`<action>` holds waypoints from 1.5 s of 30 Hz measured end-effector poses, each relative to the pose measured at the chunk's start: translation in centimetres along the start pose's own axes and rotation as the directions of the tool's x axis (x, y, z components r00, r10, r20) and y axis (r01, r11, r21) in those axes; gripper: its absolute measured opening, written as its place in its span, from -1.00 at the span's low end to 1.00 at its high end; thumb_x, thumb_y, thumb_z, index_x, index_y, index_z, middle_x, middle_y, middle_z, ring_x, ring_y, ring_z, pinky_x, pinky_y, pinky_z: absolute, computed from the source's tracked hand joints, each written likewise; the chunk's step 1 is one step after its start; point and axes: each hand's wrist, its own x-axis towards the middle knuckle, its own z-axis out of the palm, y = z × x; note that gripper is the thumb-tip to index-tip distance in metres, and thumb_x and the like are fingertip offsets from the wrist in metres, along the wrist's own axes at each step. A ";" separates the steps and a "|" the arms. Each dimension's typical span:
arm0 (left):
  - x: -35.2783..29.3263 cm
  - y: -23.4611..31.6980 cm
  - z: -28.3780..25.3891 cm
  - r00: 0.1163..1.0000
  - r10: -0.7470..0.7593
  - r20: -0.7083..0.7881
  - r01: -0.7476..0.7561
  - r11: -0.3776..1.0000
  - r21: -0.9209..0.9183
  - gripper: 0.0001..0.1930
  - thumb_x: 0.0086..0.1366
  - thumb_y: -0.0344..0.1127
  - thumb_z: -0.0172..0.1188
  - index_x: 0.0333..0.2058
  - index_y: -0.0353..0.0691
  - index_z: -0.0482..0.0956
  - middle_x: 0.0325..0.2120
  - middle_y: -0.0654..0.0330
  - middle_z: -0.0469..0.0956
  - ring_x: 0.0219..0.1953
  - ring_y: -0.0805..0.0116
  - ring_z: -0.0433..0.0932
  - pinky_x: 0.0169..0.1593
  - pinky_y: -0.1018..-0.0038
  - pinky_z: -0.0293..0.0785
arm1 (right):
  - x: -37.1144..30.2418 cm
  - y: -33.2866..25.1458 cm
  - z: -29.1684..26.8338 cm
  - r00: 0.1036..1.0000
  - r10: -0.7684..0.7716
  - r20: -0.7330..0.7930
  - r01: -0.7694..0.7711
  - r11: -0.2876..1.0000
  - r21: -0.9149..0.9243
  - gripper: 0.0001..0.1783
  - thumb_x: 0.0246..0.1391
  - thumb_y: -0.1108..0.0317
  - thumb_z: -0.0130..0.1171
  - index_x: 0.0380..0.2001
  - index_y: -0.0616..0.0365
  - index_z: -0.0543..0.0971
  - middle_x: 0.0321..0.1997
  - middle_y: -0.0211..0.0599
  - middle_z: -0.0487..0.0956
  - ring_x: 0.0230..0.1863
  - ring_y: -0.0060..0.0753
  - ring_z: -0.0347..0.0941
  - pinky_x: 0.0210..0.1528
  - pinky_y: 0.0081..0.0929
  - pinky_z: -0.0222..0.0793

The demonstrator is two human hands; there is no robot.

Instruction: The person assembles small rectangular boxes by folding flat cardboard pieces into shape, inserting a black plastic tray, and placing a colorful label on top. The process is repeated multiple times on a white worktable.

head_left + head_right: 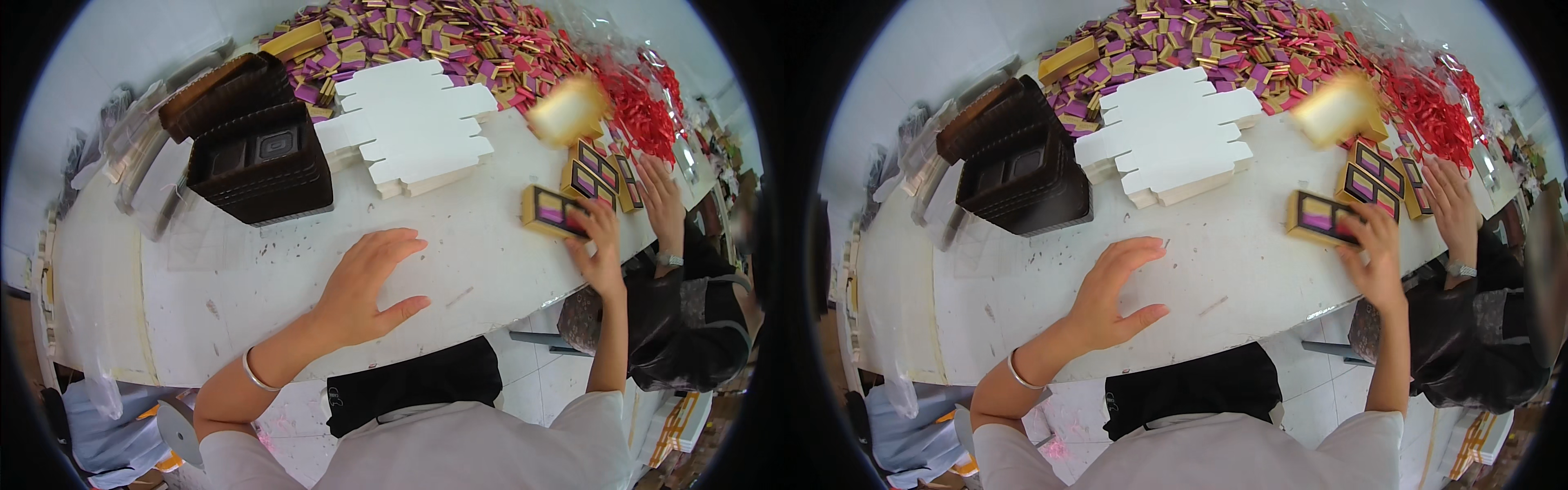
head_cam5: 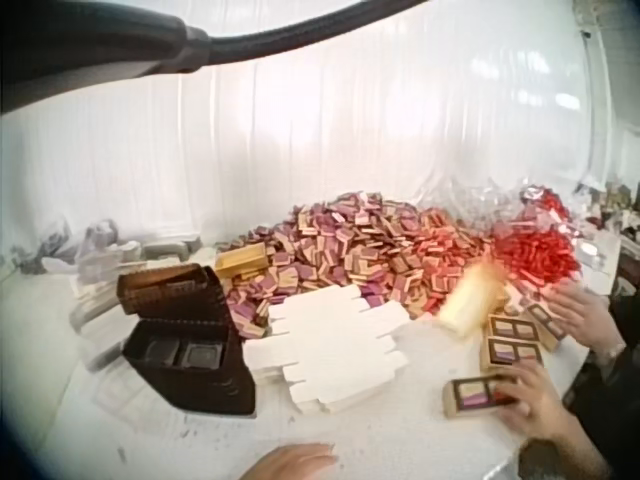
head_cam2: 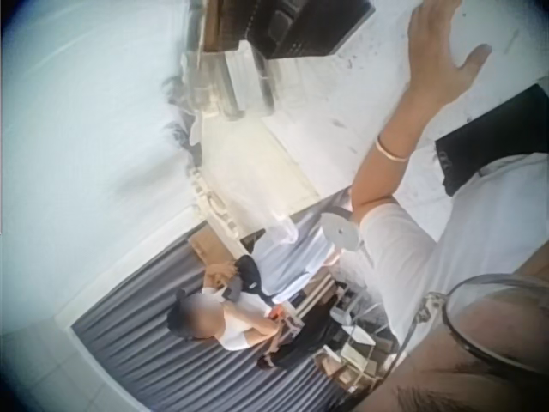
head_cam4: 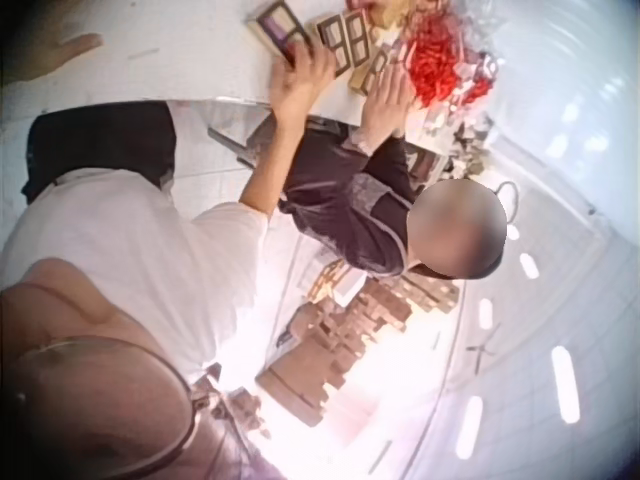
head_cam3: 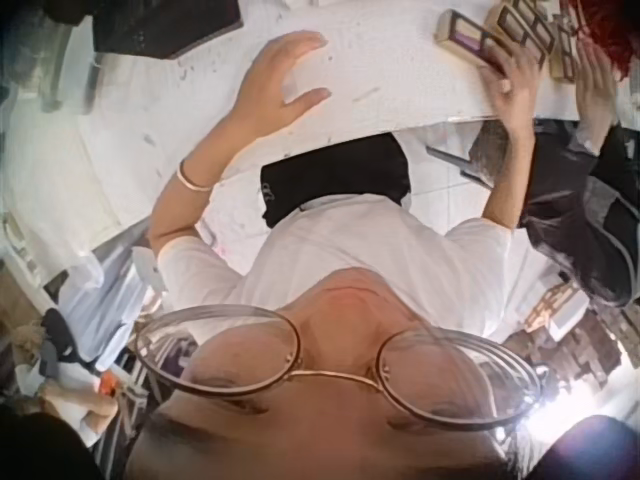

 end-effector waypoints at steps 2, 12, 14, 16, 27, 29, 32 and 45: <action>0.4 0.1 0.3 1.000 0.023 0.009 -0.023 1.000 0.005 -0.47 0.11 -0.19 0.33 0.03 -0.18 0.39 0.03 0.05 0.39 0.06 0.05 0.36 0.09 0.27 0.31 | -0.2 2.3 0.0 0.992 0.099 -0.073 -0.109 0.983 -0.145 -0.51 -0.12 0.22 0.32 -0.08 0.18 0.54 0.13 -0.06 0.40 0.16 0.08 0.27 0.19 -0.13 0.15; 0.4 0.3 0.2 0.998 0.031 -0.047 -0.029 0.999 0.036 -0.60 0.07 -0.32 0.35 -0.10 -0.20 0.49 -0.10 0.08 0.47 -0.05 0.08 0.44 -0.02 0.31 0.38 | 11.3 -1.0 5.0 0.981 0.087 -0.173 -0.129 0.959 -0.252 -0.31 -0.02 0.11 0.27 0.19 0.01 0.33 0.15 0.16 0.37 0.16 0.09 0.32 0.13 -0.08 0.29; 0.4 0.1 0.0 0.998 0.047 -0.047 -0.045 0.998 0.043 -0.61 0.07 -0.32 0.35 -0.11 -0.20 0.49 -0.12 0.09 0.48 -0.06 0.09 0.44 -0.02 0.31 0.38 | 14.3 0.8 5.4 0.932 0.323 0.163 -0.291 0.937 -0.194 -0.33 0.00 0.09 0.24 0.18 0.02 0.33 0.06 0.12 0.44 0.09 0.09 0.39 0.06 -0.07 0.34; 0.5 0.1 -0.1 0.998 0.042 -0.036 -0.042 0.999 0.014 -0.58 0.05 -0.36 0.34 -0.08 -0.24 0.48 -0.10 0.08 0.49 -0.05 0.08 0.45 0.01 0.31 0.36 | 15.2 1.6 5.4 0.908 0.364 0.206 -0.331 0.927 -0.177 -0.33 0.02 0.07 0.22 0.18 0.04 0.33 -0.01 0.06 0.49 0.03 0.05 0.44 0.00 -0.08 0.38; 1.1 0.1 -0.3 0.959 0.198 -0.202 -0.179 0.978 0.108 -0.33 -0.04 -0.31 0.41 0.10 -0.20 0.38 0.06 0.05 0.37 0.10 0.05 0.33 0.12 0.21 0.27 | 7.3 -11.9 4.4 0.502 -0.239 0.831 -0.863 -0.076 0.499 -0.45 0.21 -0.02 0.00 0.08 0.19 0.43 -0.02 -0.32 0.51 -0.07 -0.57 0.40 -0.03 -0.50 0.37; 1.1 0.4 -1.5 0.960 0.263 0.092 -0.279 0.918 0.283 -0.30 -0.07 -0.29 0.42 0.12 -0.18 0.38 0.04 0.07 0.39 0.08 0.06 0.34 0.10 0.22 0.28 | 8.6 -12.4 4.9 0.482 -0.335 0.809 -0.819 0.156 0.552 -0.53 0.21 0.06 0.03 0.00 0.22 0.48 -0.07 -0.30 0.54 -0.10 -0.57 0.40 -0.07 -0.49 0.37; -0.2 -0.5 -1.5 0.994 0.077 0.079 -0.094 0.966 0.243 -0.25 -0.10 -0.20 0.44 0.13 -0.15 0.37 -0.04 0.14 0.42 0.03 0.12 0.36 0.08 0.25 0.28 | 11.7 -13.2 3.3 0.651 -0.201 0.732 -0.471 0.649 0.597 -0.63 0.18 0.20 0.09 -0.08 0.26 0.52 -0.14 -0.26 0.56 -0.14 -0.55 0.41 -0.13 -0.48 0.37; -0.5 -0.7 -1.3 0.977 -0.206 0.048 0.200 0.974 0.101 -0.34 -0.06 -0.14 0.43 0.00 -0.22 0.38 -0.10 0.11 0.41 -0.09 0.10 0.42 -0.01 0.27 0.36 | 20.9 -23.9 4.1 0.784 -0.600 -0.159 0.618 0.779 0.110 -0.83 -0.13 0.44 0.29 -0.51 0.24 0.48 -0.40 -0.25 0.46 -0.31 -0.12 0.37 -0.25 -0.27 0.31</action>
